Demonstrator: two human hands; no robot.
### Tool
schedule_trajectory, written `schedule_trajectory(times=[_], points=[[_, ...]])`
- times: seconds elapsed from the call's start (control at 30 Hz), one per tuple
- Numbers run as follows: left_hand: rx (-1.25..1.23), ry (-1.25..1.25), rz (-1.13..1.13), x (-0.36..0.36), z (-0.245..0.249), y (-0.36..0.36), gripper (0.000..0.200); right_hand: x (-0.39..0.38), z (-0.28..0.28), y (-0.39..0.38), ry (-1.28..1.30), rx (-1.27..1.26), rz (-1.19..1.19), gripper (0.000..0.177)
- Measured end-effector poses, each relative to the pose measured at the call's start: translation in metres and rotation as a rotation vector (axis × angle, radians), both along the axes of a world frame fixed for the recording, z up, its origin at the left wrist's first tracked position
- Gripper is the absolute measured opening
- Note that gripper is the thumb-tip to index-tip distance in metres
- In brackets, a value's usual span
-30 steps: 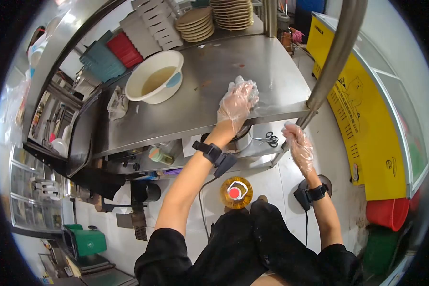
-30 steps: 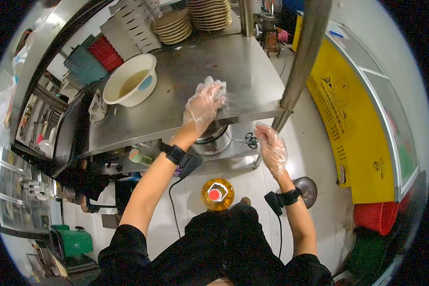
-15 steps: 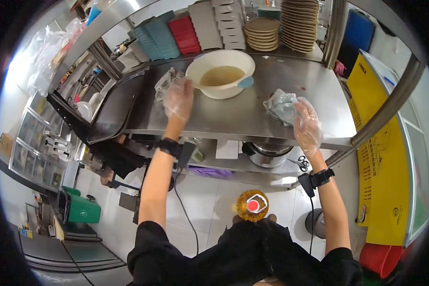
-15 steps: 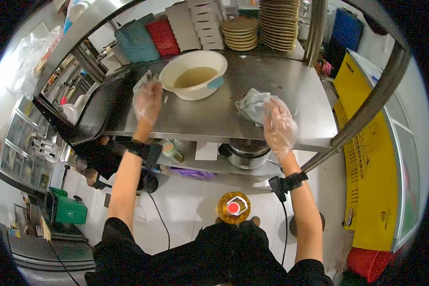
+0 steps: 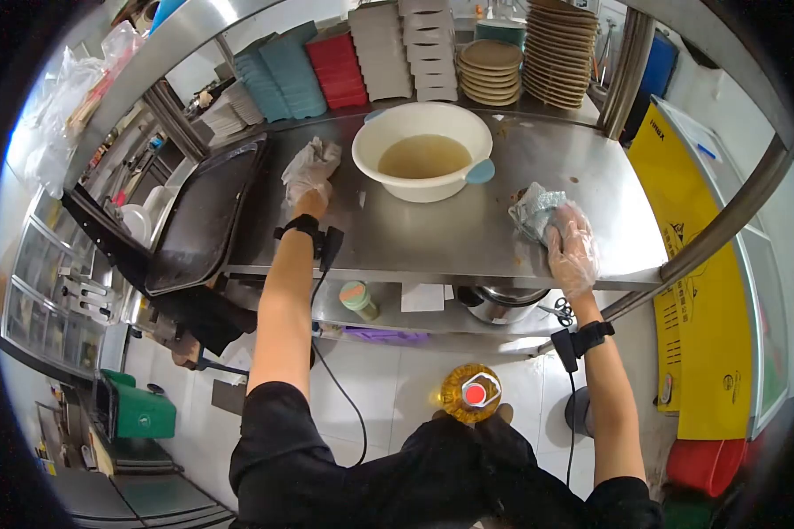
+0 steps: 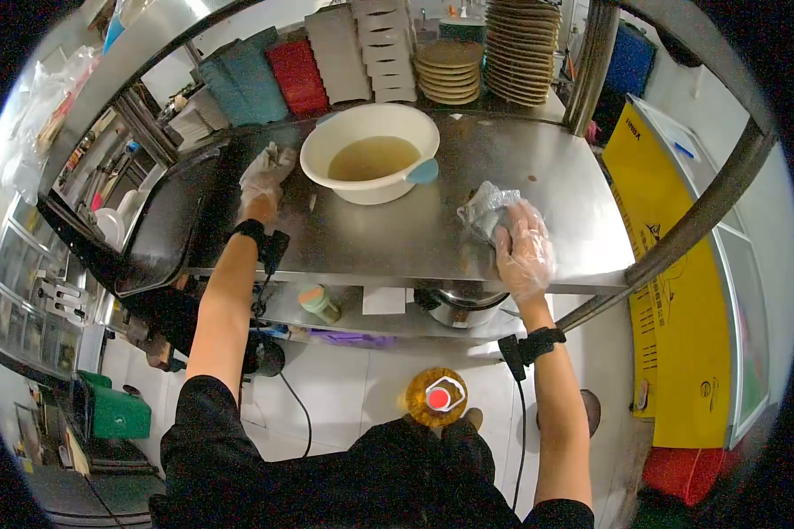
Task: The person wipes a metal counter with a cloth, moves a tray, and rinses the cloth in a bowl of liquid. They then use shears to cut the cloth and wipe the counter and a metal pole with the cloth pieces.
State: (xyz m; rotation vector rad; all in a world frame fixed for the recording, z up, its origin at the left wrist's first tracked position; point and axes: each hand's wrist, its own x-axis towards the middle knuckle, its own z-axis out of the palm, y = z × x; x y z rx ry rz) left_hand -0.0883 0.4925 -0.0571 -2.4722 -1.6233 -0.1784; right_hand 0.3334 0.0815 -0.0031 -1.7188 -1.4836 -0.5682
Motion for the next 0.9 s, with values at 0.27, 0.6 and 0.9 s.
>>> schedule_trajectory(times=[0.27,0.6,0.9], points=[[-0.414,-0.228,0.125,-0.022,0.108,-0.091,0.044,-0.025,0.022,-0.004,0.148,0.155,0.110,0.036],[-0.206,-0.941,-0.049,0.034,0.069,-0.281,0.033,-0.202,0.010,0.052,1.336,-0.404,0.717,0.048],[-0.065,-0.965,-0.470,0.077,0.070,-0.382,0.027,-0.201,0.013,0.041,2.164,-0.302,1.246,0.048]])
